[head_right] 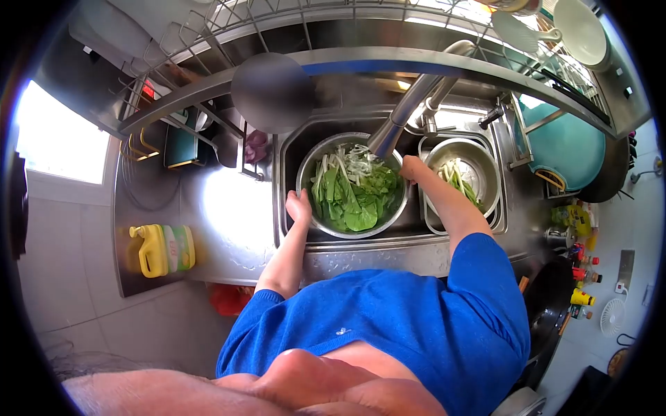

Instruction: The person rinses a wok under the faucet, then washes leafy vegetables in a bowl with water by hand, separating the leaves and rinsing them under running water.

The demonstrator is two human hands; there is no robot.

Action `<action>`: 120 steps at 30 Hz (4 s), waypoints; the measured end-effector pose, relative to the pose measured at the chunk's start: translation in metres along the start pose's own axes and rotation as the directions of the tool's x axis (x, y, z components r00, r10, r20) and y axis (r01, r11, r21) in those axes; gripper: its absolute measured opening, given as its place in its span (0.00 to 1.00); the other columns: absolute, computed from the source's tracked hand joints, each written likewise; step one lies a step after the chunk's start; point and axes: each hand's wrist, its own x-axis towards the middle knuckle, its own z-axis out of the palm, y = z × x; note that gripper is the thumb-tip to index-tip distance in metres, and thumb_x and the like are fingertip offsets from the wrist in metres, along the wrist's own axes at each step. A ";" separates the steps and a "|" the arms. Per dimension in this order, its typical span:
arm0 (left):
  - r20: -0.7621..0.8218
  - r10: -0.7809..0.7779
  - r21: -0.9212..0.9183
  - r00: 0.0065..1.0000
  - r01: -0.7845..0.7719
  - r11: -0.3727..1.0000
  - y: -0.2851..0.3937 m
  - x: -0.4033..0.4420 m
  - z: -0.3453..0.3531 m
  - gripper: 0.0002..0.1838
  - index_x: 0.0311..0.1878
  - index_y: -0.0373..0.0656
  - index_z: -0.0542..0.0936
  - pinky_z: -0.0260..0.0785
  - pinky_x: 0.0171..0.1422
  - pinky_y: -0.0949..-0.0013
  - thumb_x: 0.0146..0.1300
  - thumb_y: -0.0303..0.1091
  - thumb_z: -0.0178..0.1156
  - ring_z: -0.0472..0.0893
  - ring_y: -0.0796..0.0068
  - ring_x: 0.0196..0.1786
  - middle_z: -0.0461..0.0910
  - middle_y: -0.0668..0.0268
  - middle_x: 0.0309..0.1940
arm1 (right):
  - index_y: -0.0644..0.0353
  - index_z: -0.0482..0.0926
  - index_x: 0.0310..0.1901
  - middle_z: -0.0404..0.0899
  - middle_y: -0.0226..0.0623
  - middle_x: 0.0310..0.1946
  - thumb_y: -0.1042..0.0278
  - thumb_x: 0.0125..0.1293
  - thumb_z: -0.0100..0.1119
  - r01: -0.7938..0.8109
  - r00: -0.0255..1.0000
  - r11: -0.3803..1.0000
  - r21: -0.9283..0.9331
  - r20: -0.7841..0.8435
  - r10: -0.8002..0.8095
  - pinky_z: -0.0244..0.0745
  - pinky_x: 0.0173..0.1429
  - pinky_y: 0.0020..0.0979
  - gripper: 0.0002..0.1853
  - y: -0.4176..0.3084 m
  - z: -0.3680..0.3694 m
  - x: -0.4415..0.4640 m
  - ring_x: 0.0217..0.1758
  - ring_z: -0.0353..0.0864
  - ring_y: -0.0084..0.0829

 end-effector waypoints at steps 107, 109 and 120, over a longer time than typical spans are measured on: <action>0.860 0.231 0.339 0.455 -0.847 0.409 0.022 -0.013 0.062 0.20 0.51 0.49 0.72 0.59 0.61 0.60 0.52 0.28 0.54 0.52 0.62 0.68 0.56 0.64 0.63 | 0.60 0.64 0.55 0.72 0.55 0.48 0.60 0.46 0.61 0.297 0.907 0.884 0.361 -0.395 -0.143 0.66 0.55 0.37 0.32 -0.045 0.163 0.088 0.52 0.72 0.47; 0.880 0.183 0.328 0.438 -0.840 0.433 0.022 -0.009 0.051 0.18 0.49 0.50 0.75 0.61 0.61 0.61 0.53 0.28 0.54 0.51 0.61 0.68 0.54 0.64 0.63 | 0.60 0.63 0.55 0.73 0.52 0.47 0.61 0.46 0.62 0.300 0.951 0.894 0.332 -0.184 -0.250 0.67 0.54 0.36 0.33 -0.035 0.161 0.091 0.51 0.72 0.48; 0.842 0.195 0.331 0.503 -0.767 0.550 -0.010 0.001 0.061 0.18 0.50 0.51 0.73 0.65 0.57 0.63 0.54 0.27 0.51 0.56 0.61 0.66 0.58 0.57 0.59 | 0.61 0.67 0.48 0.75 0.34 0.37 0.64 0.53 0.63 0.194 0.974 0.573 0.796 -0.089 -0.206 0.70 0.43 0.28 0.23 -0.015 0.126 0.096 0.38 0.74 0.24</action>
